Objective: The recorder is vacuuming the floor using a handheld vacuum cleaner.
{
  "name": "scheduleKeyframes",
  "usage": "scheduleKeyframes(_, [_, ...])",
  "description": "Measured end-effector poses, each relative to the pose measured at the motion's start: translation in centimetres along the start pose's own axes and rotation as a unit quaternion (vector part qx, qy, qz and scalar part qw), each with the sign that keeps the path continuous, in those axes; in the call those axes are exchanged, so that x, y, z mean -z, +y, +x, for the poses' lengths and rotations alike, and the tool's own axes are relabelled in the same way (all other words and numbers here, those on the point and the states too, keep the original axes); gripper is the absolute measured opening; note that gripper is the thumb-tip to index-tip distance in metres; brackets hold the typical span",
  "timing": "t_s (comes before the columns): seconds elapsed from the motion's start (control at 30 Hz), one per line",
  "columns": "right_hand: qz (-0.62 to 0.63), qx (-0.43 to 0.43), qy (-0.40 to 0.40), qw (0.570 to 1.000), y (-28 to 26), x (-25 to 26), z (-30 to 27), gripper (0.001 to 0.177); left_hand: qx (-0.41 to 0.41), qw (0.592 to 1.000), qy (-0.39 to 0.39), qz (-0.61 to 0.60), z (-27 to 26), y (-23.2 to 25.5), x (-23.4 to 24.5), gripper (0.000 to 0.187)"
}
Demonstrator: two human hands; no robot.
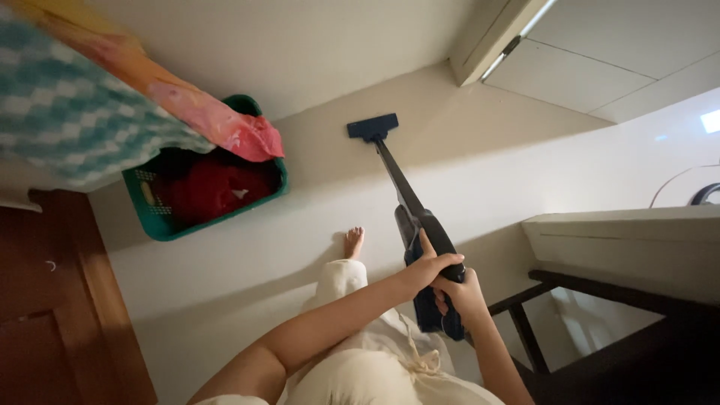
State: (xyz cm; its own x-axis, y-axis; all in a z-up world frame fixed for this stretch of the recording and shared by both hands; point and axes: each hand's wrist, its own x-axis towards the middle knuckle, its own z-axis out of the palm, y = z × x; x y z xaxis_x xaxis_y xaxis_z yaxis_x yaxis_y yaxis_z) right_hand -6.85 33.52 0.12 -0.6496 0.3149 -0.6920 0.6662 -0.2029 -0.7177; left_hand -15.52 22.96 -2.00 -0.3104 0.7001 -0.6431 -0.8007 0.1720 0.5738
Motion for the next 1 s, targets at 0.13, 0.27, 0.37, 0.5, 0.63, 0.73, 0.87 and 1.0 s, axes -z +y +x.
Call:
scheduleKeyframes(0.13, [0.018, 0.007, -0.012, 1.000, -0.5, -1.3, 3.8, 0.025, -0.036, 0.997, 0.039, 0.049, 8.4, -4.5, 5.0, 0.127])
scheduleKeyframes(0.27, [0.022, 0.028, -0.020, 0.999, 0.0, -2.8, 7.0, 0.026, -0.076, 0.993, 0.079, 0.032, 7.5, -1.6, 6.0, 0.128])
scheduleKeyframes(0.37, [-0.049, 0.028, -0.013, 0.998, 1.0, -3.1, 9.6, 0.025, -0.067, 0.993, 0.092, 0.006, 5.3, 2.1, 5.8, 0.132])
scheduleKeyframes(0.5, [0.003, 0.047, -0.019, 0.999, 0.6, -3.4, 10.5, 0.019, -0.111, 0.990, 0.089, 0.007, 10.1, -1.0, 7.8, 0.135])
scheduleKeyframes(0.63, [-0.007, 0.050, -0.011, 0.999, 2.1, -2.2, 9.6, 0.021, -0.102, 0.989, 0.092, 0.048, 10.9, -3.1, 7.2, 0.136])
scheduleKeyframes(0.73, [0.011, 0.061, 0.008, 0.998, 2.8, -2.1, 6.4, 0.024, -0.085, 0.992, 0.080, 0.051, 6.5, -1.6, 4.3, 0.136])
scheduleKeyframes(0.87, [0.070, 0.046, 0.059, 0.995, 2.1, -1.6, -2.4, 0.023, -0.028, 0.995, 0.043, 0.086, -0.2, -1.5, -1.1, 0.135])
scheduleKeyframes(1.0, [0.089, 0.062, 0.074, 0.991, 3.6, -0.7, -9.8, 0.022, -0.014, 0.994, 0.006, 0.104, -1.9, -6.0, -3.8, 0.138])
